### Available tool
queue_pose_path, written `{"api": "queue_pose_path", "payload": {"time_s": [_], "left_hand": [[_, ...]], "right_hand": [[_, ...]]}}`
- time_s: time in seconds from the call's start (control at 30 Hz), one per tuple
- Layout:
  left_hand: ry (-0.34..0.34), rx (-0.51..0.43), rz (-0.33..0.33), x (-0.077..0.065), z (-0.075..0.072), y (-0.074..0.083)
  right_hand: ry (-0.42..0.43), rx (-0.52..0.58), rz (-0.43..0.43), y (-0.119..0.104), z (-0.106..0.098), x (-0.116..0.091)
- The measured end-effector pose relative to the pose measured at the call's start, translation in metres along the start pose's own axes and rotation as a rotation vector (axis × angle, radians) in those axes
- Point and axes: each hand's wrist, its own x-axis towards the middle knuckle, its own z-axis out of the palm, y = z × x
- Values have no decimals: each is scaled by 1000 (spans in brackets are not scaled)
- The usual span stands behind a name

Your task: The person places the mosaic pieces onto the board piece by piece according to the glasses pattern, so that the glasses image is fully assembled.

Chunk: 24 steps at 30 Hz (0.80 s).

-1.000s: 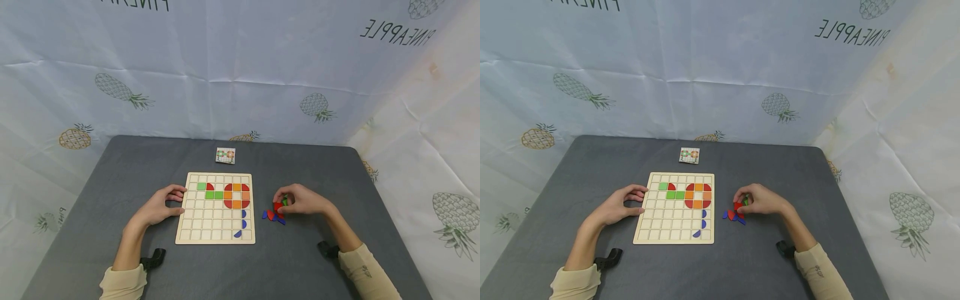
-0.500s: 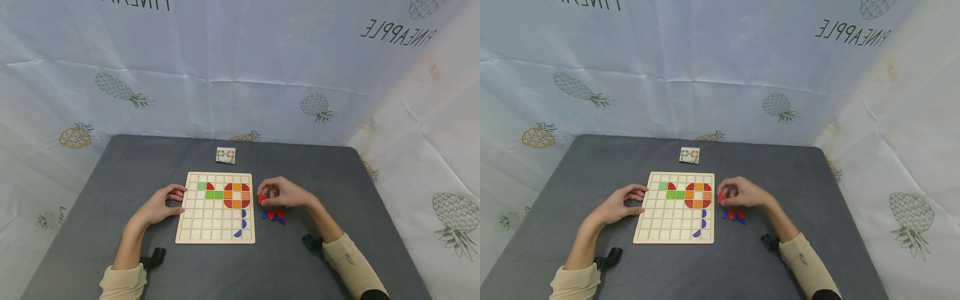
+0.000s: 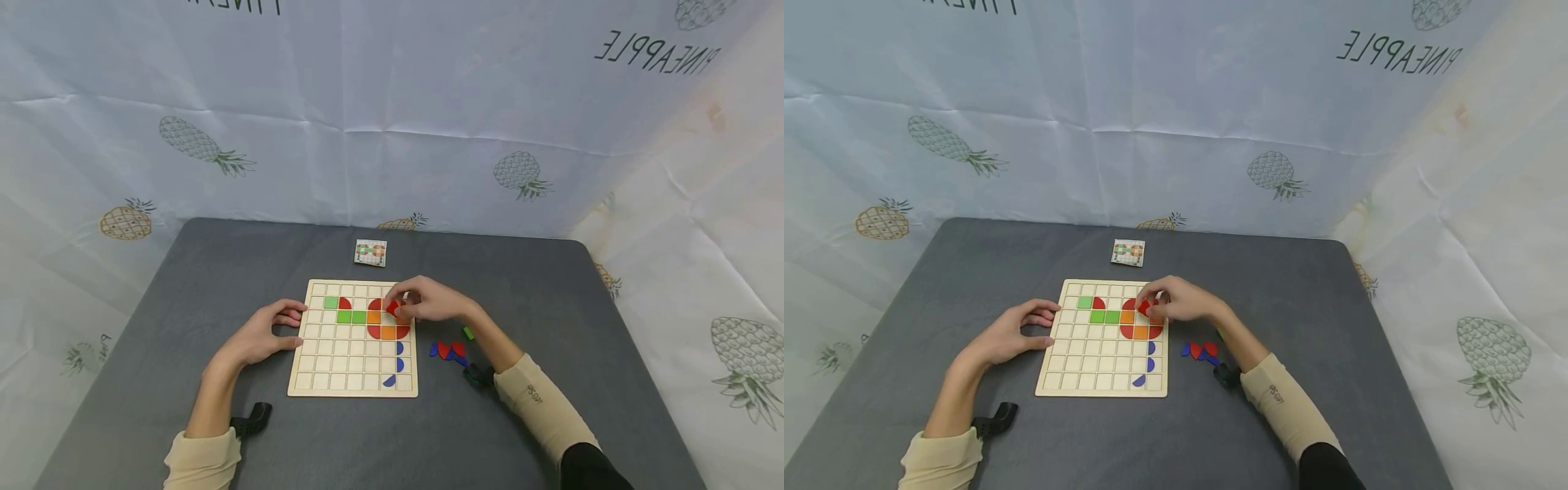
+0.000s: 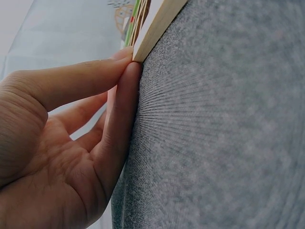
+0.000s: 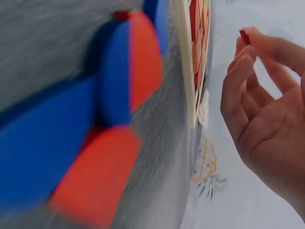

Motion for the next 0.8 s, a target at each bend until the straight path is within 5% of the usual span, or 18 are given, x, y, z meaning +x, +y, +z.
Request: {"api": "queue_pose_path", "payload": {"time_s": [0.33,0.8], "left_hand": [[-2,1,-8,1,0,-1],[-11,9,-20,2,0,-1]], "right_hand": [[113,-27,-40,-12,9,52],[73,-188,-118,-37,35,124]]}}
